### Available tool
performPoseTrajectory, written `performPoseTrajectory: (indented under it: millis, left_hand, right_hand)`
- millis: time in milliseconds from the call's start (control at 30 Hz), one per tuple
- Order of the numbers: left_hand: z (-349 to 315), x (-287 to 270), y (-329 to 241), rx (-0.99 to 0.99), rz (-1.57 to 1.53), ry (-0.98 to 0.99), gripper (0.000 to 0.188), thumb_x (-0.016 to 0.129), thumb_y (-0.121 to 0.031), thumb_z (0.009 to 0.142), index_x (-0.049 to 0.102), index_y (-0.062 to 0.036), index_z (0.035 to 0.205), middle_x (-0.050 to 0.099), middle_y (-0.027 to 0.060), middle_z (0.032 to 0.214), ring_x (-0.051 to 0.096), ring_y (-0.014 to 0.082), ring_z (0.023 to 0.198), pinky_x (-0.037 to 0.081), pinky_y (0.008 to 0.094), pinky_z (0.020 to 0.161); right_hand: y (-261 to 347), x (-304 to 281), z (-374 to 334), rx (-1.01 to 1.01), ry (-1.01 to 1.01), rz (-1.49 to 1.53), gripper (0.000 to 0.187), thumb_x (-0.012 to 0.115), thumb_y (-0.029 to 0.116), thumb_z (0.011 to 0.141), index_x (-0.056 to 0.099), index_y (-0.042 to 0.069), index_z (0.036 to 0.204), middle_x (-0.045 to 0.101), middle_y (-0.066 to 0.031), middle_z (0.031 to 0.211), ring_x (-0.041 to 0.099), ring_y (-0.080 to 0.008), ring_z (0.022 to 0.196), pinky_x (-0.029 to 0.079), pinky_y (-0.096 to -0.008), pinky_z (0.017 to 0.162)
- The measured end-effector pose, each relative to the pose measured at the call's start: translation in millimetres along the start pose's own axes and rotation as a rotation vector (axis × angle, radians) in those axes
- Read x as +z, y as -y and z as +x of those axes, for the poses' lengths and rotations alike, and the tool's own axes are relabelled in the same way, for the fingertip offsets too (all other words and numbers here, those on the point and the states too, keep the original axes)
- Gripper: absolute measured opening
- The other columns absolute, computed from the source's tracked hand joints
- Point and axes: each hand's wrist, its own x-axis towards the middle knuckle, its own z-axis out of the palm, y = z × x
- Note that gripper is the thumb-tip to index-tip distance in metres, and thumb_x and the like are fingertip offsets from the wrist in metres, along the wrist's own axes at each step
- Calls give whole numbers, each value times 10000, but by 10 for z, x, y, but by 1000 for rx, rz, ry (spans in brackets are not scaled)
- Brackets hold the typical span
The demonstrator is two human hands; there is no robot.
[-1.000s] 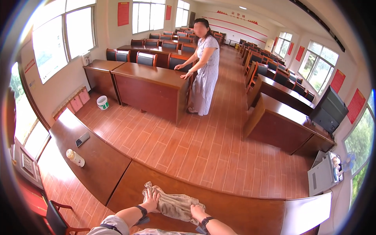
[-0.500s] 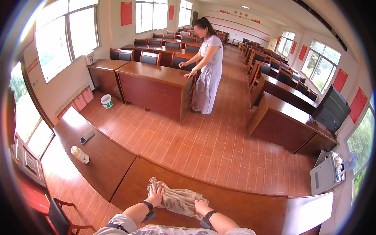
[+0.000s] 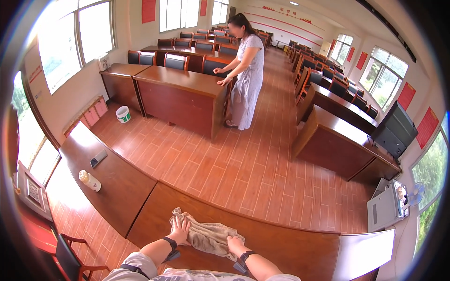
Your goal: Wiping a long wooden table with a cloth.
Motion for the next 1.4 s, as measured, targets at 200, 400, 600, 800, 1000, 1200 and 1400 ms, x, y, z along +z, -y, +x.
performPoseTrajectory:
  millis: [200, 400, 600, 800, 1000, 1200, 1400]
  left_hand:
    - [-5, 12, -4, -3, 30, -12, 1148, 555, -733, 642, 123, -13, 1424, 79, 230, 1474, 61, 557, 1293, 122, 651, 1016]
    - [-9, -1, -4, 2, 10, 12, 1145, 538, -737, 657, 103, -9, 1426, 73, 231, 1476, 51, 556, 1297, 103, 643, 1024]
    - [-23, -43, -14, 4, 0, 44, 1156, 546, -737, 651, 90, -13, 1428, 50, 231, 1479, 22, 557, 1299, 88, 640, 1028]
    - [-6, 60, -22, -10, -30, 15, 1173, 600, -717, 613, 108, -35, 1432, 38, 217, 1484, 1, 561, 1297, 85, 654, 1020]
    - [-27, 89, -25, -7, -39, 13, 1177, 610, -709, 613, 100, -35, 1432, 30, 224, 1482, 5, 562, 1295, 81, 654, 1021]
    - [-42, 138, -37, -17, -23, 20, 1184, 606, -716, 611, 91, -36, 1433, 30, 220, 1483, 11, 564, 1293, 87, 655, 1019]
    - [-78, 163, -43, -14, -35, 11, 1181, 604, -718, 610, 100, -36, 1431, 33, 219, 1482, 5, 566, 1292, 101, 648, 1023]
  right_hand:
    - [-15, 50, 20, 9, -74, 23, 323, 657, 89, 703, 512, -2, 977, 591, -264, 926, 607, -383, 887, 510, -444, 736]
    - [-40, 60, 28, -15, -3, -23, 533, 783, 215, 624, 473, -4, 998, 581, -250, 954, 583, -382, 926, 495, -425, 784]
    - [-35, 77, 17, -5, 2, -35, 545, 786, 226, 621, 474, -1, 1006, 581, -255, 955, 587, -381, 919, 499, -424, 779]
    - [1, 54, -13, -2, -11, -43, 559, 792, 248, 615, 471, 1, 1000, 582, -251, 941, 594, -381, 906, 501, -426, 768]
    - [95, -73, -123, 10, -12, 12, 359, 675, 95, 700, 504, 4, 1003, 591, -248, 954, 601, -370, 919, 506, -428, 769]
    - [123, -29, -133, 21, 4, -4, 350, 664, 78, 704, 505, -1, 1006, 585, -253, 970, 597, -371, 925, 505, -428, 772]
    - [67, 139, -79, 24, -5, 20, 315, 624, 52, 728, 504, 0, 1014, 577, -264, 981, 588, -374, 947, 504, -438, 769]
